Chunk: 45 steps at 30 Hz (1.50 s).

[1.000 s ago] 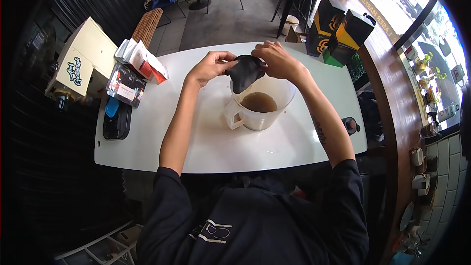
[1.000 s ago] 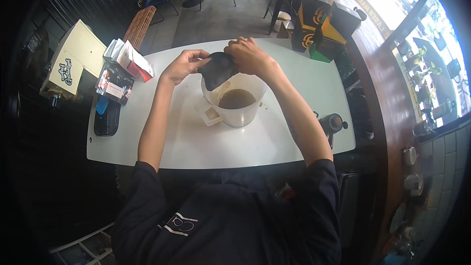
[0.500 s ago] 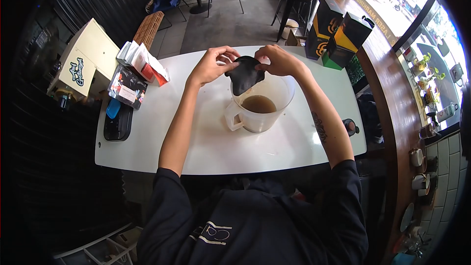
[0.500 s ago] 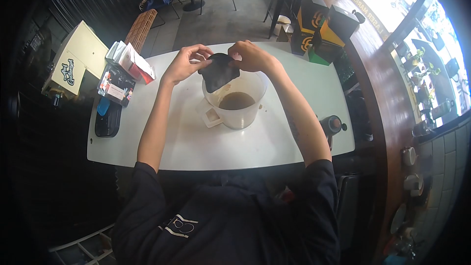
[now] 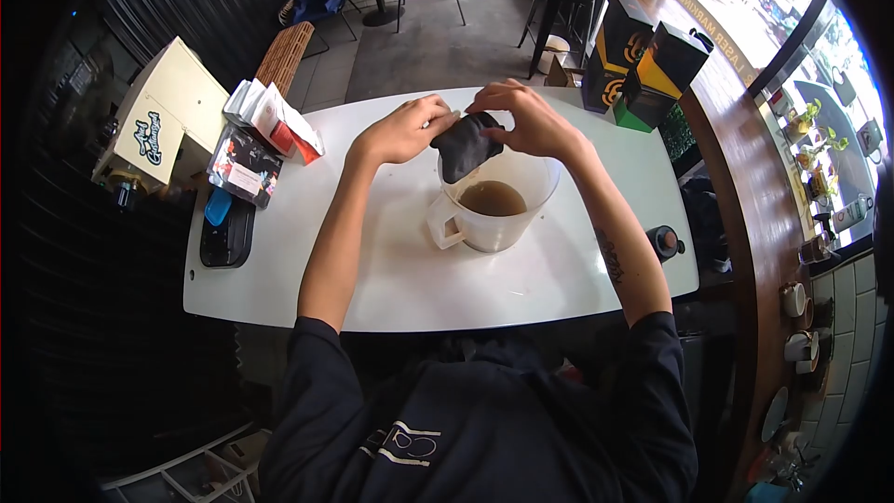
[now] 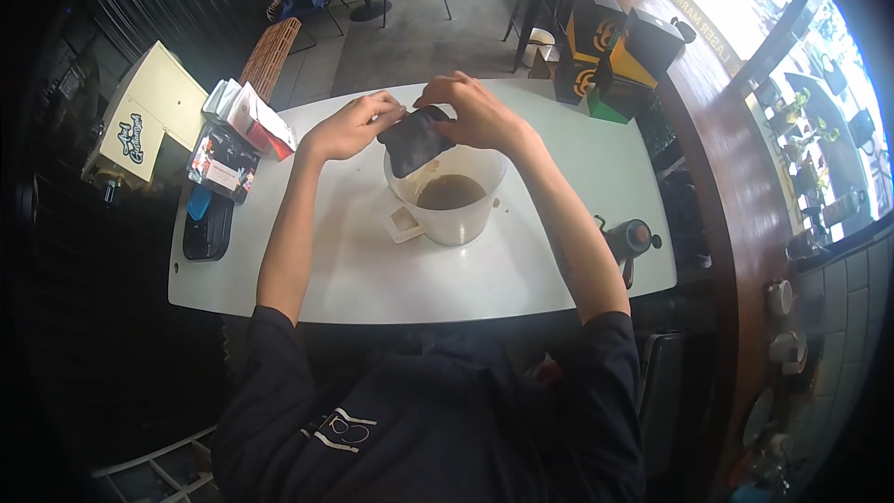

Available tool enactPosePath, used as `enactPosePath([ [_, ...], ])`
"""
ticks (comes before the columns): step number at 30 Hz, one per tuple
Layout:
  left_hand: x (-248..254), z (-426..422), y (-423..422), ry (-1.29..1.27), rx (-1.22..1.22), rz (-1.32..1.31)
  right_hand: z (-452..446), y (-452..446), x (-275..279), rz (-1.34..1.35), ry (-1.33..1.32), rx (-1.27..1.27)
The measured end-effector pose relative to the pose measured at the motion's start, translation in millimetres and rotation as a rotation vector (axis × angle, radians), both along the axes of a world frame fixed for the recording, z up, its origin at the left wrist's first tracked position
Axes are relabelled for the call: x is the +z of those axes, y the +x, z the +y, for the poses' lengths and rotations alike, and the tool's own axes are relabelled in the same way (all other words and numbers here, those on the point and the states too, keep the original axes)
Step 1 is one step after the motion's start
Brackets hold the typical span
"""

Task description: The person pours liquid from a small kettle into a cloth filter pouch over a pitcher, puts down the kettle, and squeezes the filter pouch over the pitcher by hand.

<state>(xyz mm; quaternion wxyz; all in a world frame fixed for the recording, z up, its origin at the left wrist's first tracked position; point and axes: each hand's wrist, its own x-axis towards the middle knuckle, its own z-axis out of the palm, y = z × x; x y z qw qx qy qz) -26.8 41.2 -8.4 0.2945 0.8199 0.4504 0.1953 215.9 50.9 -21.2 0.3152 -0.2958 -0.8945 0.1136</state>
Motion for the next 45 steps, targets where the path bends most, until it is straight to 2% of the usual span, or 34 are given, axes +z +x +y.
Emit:
enactPosePath([
  [2,2,-2,2,-0.095,0.036,-0.008,-8,-6,1,-0.106,0.019,0.029],
  [4,19,-18,10,0.047,-0.031,0.187,-4,-9,-5,-0.118,0.019,-0.015],
  [7,15,-28,19,0.076,0.065,0.217,-1,-13,-3,-0.129,-0.008,-0.025],
  [8,13,-33,22,0.074,0.068,0.216,1,-14,-2,-0.140,-0.019,-0.032],
  [11,3,-46,29,0.314,0.249,0.139,7,-18,-2,-0.140,-0.034,-0.016],
  [18,-9,-43,31,0.414,0.267,0.103,8,-17,-1,-0.132,0.053,-0.013],
  [22,-3,-49,31,0.421,0.302,0.069,1,-14,10,-0.213,-0.053,0.000],
  [27,8,-61,30,0.257,0.227,0.057,6,-3,9,-0.239,-0.259,-0.033],
  [31,17,-69,32,0.183,0.220,0.107,13,-3,2,-0.128,-0.203,0.021],
  [33,15,-66,33,0.162,0.327,0.083,16,-5,1,-0.111,-0.161,0.056],
  [37,14,-64,29,0.157,0.271,0.087,18,-9,2,-0.067,-0.201,0.078],
  [39,8,-63,29,0.319,0.301,0.043,17,-10,3,-0.092,-0.235,0.025],
  [42,13,-62,31,0.237,0.291,0.090,16,-10,3,-0.120,-0.212,-0.003],
  [45,14,-62,36,0.284,0.300,0.114,15,-9,5,-0.099,-0.255,-0.002],
])
